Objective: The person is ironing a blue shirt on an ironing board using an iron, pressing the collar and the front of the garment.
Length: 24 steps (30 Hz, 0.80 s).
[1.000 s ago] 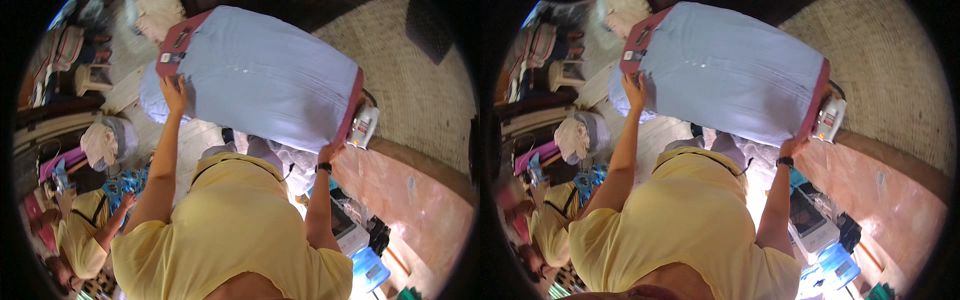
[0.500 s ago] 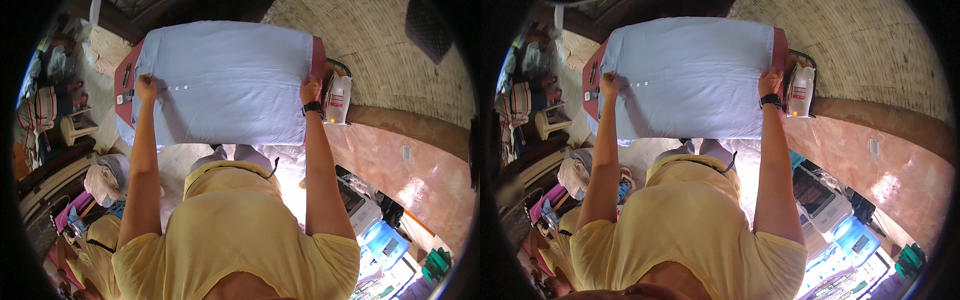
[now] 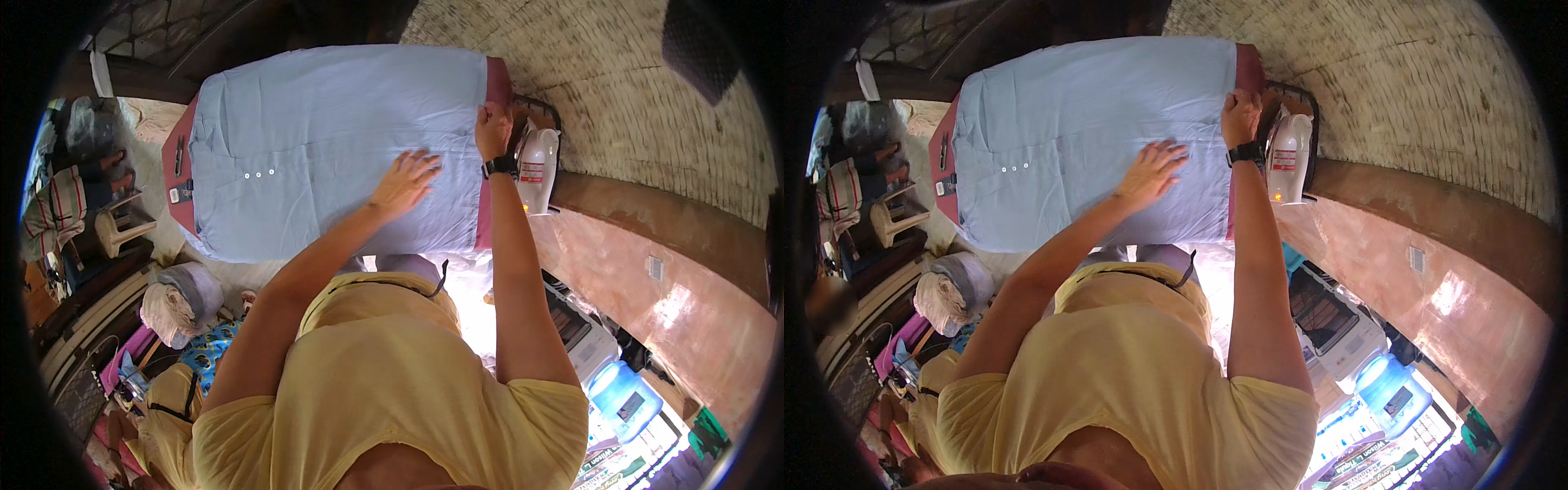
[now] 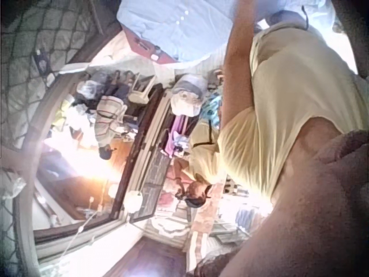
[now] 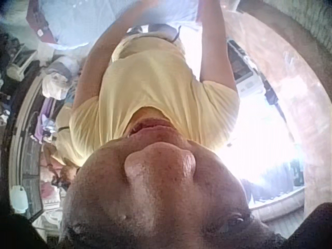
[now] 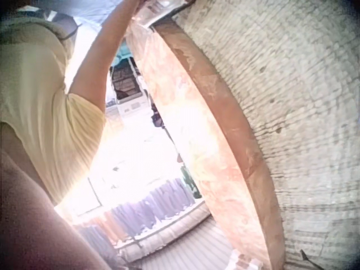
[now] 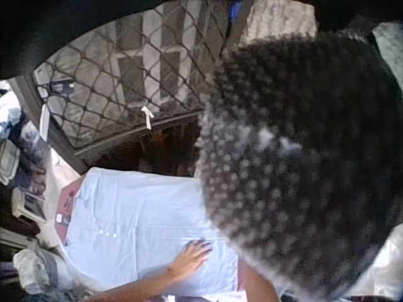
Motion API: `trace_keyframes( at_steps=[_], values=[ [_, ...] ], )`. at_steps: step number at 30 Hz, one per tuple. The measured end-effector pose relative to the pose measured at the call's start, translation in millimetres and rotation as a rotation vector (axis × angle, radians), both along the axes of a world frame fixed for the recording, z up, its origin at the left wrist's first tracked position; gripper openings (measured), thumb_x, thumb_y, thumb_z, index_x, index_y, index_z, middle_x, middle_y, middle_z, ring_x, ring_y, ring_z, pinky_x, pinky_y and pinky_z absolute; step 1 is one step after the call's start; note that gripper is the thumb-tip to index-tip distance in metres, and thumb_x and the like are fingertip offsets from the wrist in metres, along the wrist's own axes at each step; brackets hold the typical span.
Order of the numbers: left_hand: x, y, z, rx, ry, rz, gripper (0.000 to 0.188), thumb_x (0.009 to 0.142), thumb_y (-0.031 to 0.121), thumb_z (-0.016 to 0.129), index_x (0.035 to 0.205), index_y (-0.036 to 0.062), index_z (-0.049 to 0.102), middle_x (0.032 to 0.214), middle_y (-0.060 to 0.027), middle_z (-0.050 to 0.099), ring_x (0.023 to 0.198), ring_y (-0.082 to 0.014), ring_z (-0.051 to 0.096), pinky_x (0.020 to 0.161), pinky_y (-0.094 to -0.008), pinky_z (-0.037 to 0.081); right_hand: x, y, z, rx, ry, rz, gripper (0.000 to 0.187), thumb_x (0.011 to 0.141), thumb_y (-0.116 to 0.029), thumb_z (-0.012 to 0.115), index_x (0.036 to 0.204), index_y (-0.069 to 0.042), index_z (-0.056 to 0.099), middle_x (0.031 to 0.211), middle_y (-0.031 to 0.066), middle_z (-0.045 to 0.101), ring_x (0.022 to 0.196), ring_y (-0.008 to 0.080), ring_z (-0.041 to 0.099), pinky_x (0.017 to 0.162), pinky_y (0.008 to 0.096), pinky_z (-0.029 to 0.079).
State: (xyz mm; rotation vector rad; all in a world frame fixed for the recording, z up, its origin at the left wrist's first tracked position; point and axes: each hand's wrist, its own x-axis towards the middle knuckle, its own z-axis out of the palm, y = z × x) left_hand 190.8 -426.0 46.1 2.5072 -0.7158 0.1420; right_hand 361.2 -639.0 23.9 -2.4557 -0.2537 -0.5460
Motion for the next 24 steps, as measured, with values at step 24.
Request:
trace_keyframes(
  at_steps=[24],
  values=[
    [43.2,-47.6,3.4,-0.273,0.14,-0.079,0.05,0.096,0.028,0.056,0.143,0.0144,0.044,0.155,-0.0057,0.033,0.146,-0.0303,0.024,0.118,-0.0545,0.02,55.0,16.5,23.4,0.007,-0.063,-0.075,0.024,0.087,-0.012,0.063,0.108,0.0,0.059,0.107,0.0164,0.064,0.099,0.0373,0.06,0.086,0.0456,0.048]
  ],
)
